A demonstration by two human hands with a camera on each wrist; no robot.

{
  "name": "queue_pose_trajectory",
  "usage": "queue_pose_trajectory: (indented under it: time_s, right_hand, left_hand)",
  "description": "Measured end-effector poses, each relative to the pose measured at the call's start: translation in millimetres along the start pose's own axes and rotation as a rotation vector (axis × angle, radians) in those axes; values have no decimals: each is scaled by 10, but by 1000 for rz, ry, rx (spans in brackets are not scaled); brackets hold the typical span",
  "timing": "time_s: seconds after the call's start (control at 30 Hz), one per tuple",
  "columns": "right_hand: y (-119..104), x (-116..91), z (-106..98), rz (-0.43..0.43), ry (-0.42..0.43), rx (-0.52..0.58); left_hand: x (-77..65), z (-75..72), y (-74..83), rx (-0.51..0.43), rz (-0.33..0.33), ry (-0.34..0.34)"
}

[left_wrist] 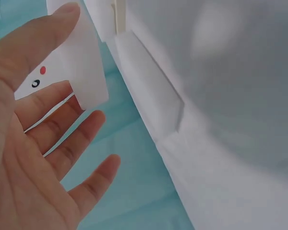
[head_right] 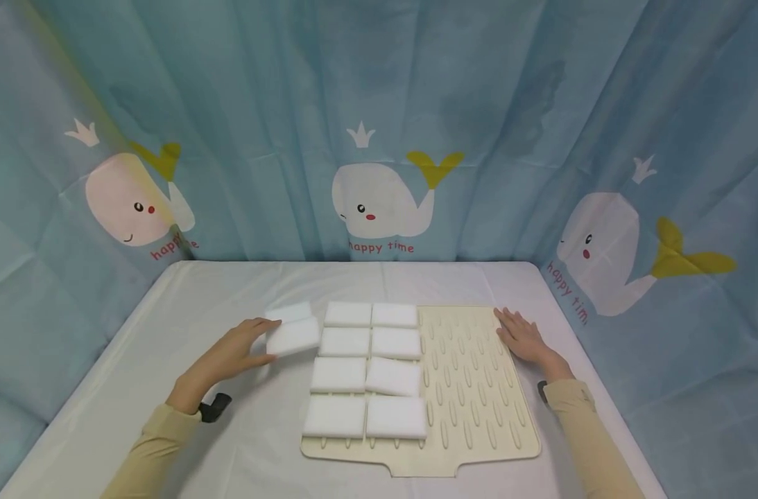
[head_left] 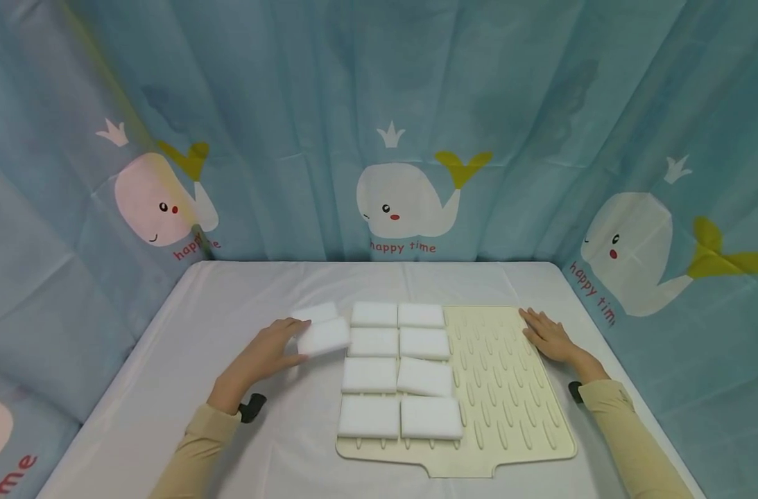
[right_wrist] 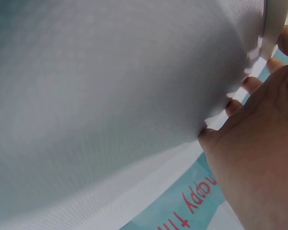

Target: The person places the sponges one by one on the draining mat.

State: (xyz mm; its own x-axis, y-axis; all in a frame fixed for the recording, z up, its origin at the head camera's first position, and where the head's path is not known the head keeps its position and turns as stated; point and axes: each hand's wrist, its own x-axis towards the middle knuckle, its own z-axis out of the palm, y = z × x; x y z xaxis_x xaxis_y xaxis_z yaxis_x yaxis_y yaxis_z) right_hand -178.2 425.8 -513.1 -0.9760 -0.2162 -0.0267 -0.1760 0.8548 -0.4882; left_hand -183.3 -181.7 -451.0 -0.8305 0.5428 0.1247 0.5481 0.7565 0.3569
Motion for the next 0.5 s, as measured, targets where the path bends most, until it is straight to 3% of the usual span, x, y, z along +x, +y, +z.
queue_pose_trajectory:
  time_s: [0.5]
  right_hand:
    - [-6,0,16,-25,18,6]
  left_hand:
    - [411,195,241,13,78,-7]
